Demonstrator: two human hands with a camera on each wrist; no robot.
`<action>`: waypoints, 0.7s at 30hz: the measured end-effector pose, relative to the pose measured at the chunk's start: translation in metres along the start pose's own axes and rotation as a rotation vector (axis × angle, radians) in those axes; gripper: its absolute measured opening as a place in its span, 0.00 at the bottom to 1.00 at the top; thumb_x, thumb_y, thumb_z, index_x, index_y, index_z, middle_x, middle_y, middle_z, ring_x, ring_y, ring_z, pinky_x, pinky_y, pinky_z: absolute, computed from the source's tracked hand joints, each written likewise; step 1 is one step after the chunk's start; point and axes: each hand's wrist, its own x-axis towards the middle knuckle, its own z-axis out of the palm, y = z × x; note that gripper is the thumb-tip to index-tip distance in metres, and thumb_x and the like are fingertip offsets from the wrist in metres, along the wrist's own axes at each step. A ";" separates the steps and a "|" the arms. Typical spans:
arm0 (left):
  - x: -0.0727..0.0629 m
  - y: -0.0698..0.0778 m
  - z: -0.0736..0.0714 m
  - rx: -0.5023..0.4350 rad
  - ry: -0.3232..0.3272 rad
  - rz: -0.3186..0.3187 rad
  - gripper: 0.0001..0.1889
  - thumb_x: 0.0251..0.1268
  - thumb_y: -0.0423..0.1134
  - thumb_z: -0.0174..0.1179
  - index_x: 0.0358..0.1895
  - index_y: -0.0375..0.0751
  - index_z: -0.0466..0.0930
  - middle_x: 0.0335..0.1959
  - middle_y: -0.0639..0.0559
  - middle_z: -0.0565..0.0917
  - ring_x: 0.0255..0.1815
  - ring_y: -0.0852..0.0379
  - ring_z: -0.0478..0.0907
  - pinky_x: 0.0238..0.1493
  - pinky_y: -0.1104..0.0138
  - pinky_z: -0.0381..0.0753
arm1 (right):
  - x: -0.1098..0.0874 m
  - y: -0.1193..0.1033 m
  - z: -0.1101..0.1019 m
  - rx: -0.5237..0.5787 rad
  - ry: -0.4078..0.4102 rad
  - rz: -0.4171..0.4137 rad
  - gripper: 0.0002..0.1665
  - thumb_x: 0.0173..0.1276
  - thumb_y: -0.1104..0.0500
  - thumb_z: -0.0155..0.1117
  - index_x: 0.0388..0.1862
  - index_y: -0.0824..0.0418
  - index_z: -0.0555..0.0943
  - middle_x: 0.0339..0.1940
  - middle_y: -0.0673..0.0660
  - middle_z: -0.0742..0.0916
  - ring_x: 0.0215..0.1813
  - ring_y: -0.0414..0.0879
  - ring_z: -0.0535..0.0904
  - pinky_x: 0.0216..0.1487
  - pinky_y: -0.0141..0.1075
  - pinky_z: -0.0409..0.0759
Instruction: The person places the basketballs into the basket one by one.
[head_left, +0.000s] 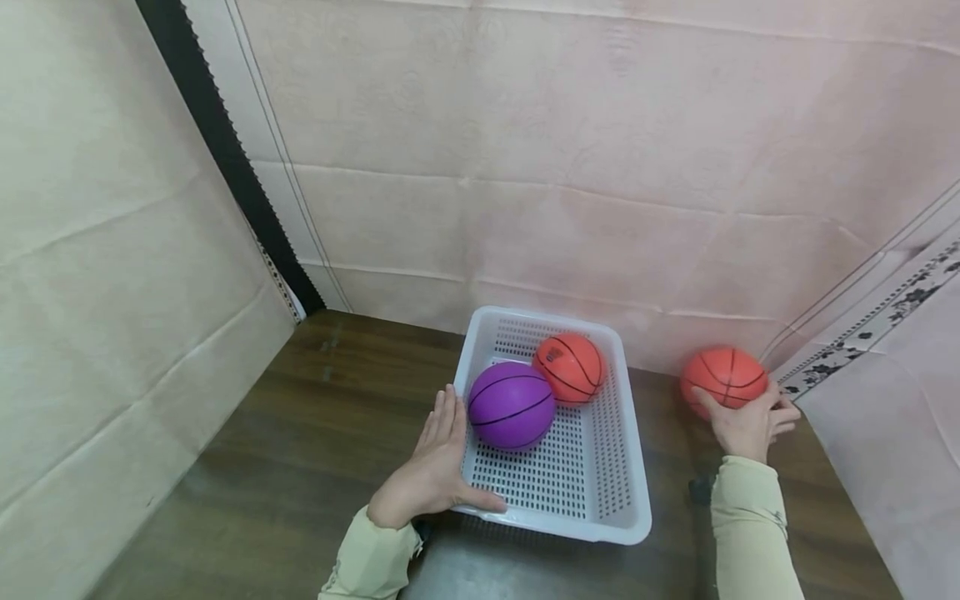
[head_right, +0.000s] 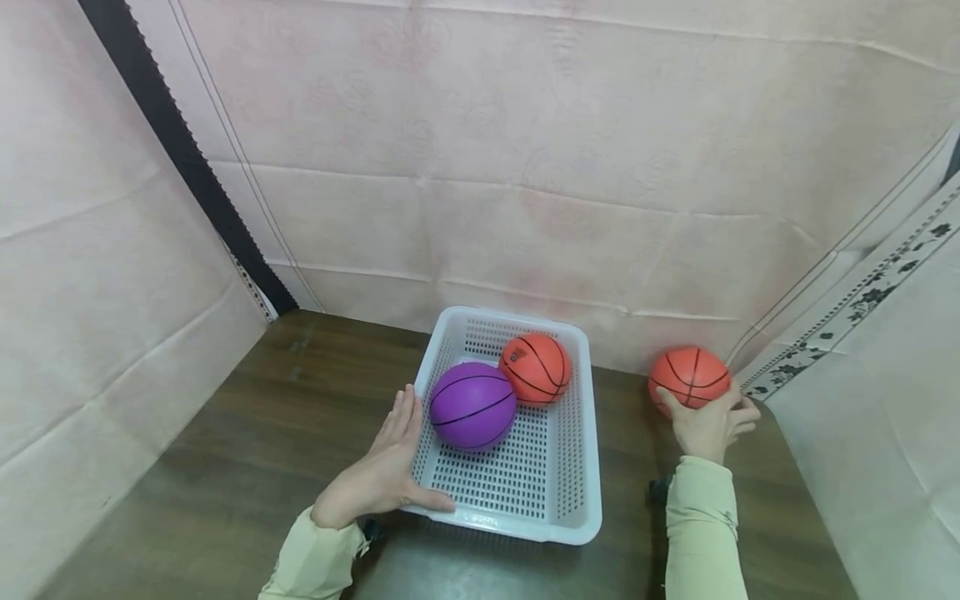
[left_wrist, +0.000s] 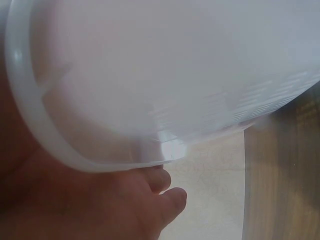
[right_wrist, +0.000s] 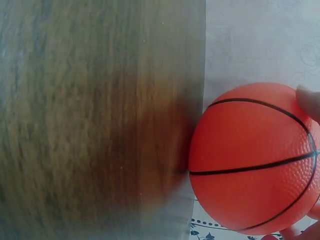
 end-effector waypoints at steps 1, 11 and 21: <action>0.000 0.000 0.000 -0.002 0.000 0.001 0.79 0.29 0.71 0.74 0.76 0.32 0.28 0.76 0.45 0.20 0.76 0.47 0.18 0.74 0.48 0.32 | -0.001 0.000 0.000 -0.002 0.001 0.002 0.71 0.49 0.39 0.76 0.79 0.50 0.40 0.73 0.64 0.46 0.73 0.61 0.38 0.65 0.70 0.55; 0.001 -0.001 0.000 0.015 0.001 -0.012 0.79 0.29 0.69 0.75 0.76 0.33 0.28 0.76 0.46 0.19 0.76 0.47 0.18 0.74 0.49 0.32 | -0.008 -0.002 -0.001 0.071 -0.057 0.025 0.70 0.50 0.42 0.77 0.75 0.45 0.35 0.74 0.60 0.50 0.76 0.61 0.44 0.67 0.64 0.59; 0.001 -0.001 0.001 0.010 0.000 -0.010 0.79 0.28 0.70 0.75 0.76 0.33 0.29 0.76 0.46 0.20 0.76 0.47 0.18 0.74 0.48 0.32 | -0.015 0.004 -0.005 0.089 -0.022 0.013 0.67 0.49 0.41 0.78 0.78 0.36 0.42 0.74 0.56 0.52 0.74 0.56 0.46 0.63 0.66 0.63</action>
